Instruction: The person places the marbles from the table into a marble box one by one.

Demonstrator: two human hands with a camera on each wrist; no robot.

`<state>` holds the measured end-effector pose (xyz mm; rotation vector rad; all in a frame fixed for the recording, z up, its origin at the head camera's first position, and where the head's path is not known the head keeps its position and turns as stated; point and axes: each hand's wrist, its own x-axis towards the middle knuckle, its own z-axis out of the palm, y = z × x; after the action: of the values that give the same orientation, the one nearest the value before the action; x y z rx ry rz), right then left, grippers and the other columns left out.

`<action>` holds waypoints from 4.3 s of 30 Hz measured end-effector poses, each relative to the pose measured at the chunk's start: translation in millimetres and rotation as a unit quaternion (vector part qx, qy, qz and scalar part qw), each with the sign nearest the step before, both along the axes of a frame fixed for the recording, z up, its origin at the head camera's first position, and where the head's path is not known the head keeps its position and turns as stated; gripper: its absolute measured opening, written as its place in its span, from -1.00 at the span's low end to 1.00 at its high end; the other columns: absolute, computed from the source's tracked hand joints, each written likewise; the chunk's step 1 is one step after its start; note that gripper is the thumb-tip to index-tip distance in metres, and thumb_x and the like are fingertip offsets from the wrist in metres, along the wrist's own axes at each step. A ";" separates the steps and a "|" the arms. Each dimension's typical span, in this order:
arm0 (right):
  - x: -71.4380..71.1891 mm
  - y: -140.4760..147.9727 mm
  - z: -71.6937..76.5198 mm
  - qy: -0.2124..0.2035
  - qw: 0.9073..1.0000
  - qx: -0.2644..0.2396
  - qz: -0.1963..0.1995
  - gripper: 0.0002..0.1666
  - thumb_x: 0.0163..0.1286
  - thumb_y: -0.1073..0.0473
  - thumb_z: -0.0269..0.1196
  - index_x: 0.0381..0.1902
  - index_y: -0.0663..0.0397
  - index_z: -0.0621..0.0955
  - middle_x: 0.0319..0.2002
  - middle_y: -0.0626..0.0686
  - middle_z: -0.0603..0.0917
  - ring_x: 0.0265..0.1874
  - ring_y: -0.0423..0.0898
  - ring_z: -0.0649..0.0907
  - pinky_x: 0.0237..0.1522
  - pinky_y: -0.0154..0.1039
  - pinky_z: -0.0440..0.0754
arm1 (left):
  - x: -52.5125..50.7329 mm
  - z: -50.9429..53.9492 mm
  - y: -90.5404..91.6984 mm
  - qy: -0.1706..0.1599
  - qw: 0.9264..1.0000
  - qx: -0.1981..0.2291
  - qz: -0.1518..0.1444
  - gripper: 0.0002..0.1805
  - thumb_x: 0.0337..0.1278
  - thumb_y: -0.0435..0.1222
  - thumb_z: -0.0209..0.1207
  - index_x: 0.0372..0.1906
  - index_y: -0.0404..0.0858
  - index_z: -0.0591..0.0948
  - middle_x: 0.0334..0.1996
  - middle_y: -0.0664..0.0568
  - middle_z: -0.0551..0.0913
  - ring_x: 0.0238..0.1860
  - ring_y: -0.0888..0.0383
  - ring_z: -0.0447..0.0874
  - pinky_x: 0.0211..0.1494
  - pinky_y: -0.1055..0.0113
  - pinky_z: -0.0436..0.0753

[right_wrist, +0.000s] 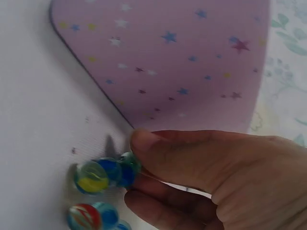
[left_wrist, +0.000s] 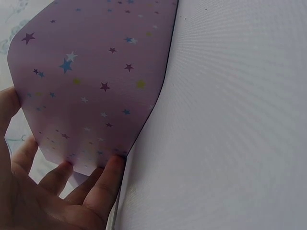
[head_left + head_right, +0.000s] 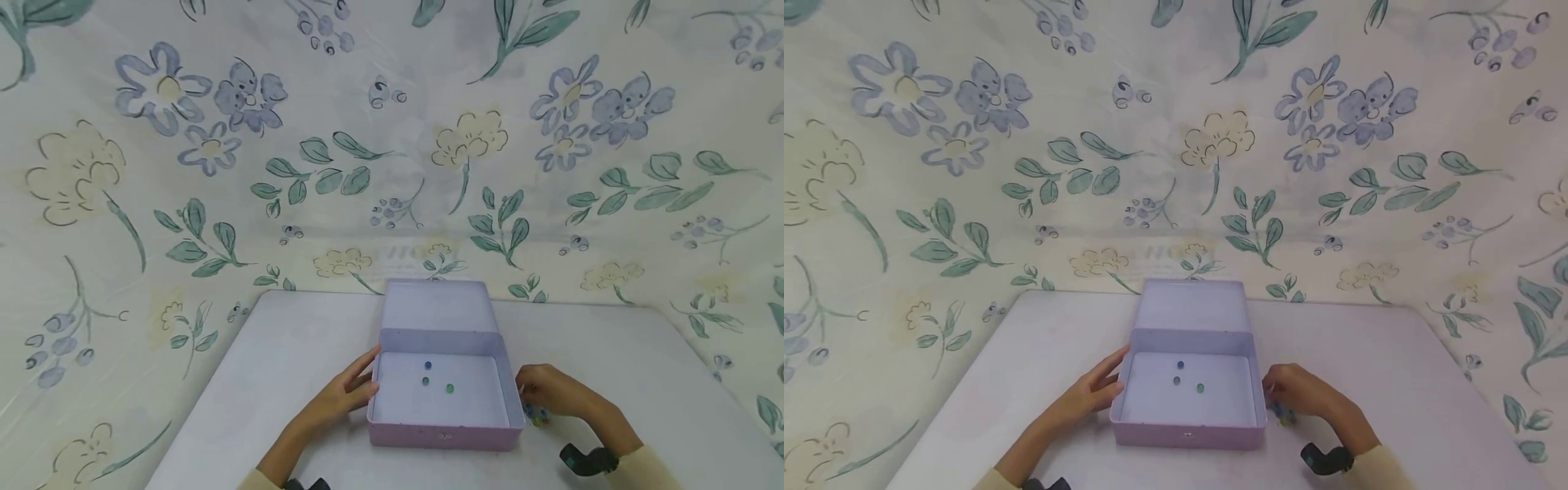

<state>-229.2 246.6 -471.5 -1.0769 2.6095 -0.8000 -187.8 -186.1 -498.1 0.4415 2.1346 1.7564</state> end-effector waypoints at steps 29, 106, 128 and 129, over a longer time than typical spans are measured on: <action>-10.2 2.2 29.3 0.059 0.997 -0.045 -0.037 -0.84 0.26 0.38 0.36 -0.20 0.16 0.77 -0.28 -0.06 0.72 -0.27 -0.25 0.70 -0.19 -0.28 0.78 | 0.8 2.5 -0.3 0.002 1.000 -0.009 0.003 -0.26 0.49 -0.18 0.06 0.61 0.15 0.02 0.64 -0.04 -0.17 0.55 -0.44 -0.10 0.38 -0.20 0.46; -46.5 -134.5 16.9 0.033 0.996 0.070 0.048 -0.85 0.32 0.21 0.37 -0.19 0.11 0.77 -0.33 -0.11 0.74 -0.36 -0.37 0.60 -0.23 -0.49 0.66 | 6.7 -2.1 -3.9 0.018 1.000 -0.002 0.000 -0.24 0.47 -0.22 0.06 0.62 0.02 0.01 0.62 -0.21 -0.18 0.48 -0.58 -0.08 0.29 -0.19 0.56; -22.8 -7.4 52.4 0.088 0.991 -0.060 -0.085 -0.82 0.39 0.21 0.30 -0.09 0.08 0.74 -0.25 -0.13 0.74 -0.30 -0.37 0.62 -0.26 -0.39 0.70 | 0.2 3.0 -0.9 0.002 1.000 0.001 0.001 -0.26 0.48 -0.21 0.07 0.61 0.10 0.03 0.64 -0.10 -0.19 0.53 -0.48 -0.09 0.37 -0.21 0.47; -20.6 -2.2 49.2 0.088 0.991 -0.061 -0.086 -0.83 0.39 0.21 0.30 -0.10 0.07 0.74 -0.26 -0.13 0.74 -0.31 -0.38 0.62 -0.28 -0.39 0.70 | 0.8 2.3 -0.8 0.001 1.000 0.000 0.001 -0.26 0.48 -0.21 0.07 0.61 0.10 0.03 0.64 -0.10 -0.19 0.54 -0.48 -0.09 0.37 -0.21 0.47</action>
<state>-249.8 244.4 -422.3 -1.0046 2.8670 -0.9517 -187.0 -186.8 -495.8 0.4422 2.1359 1.7577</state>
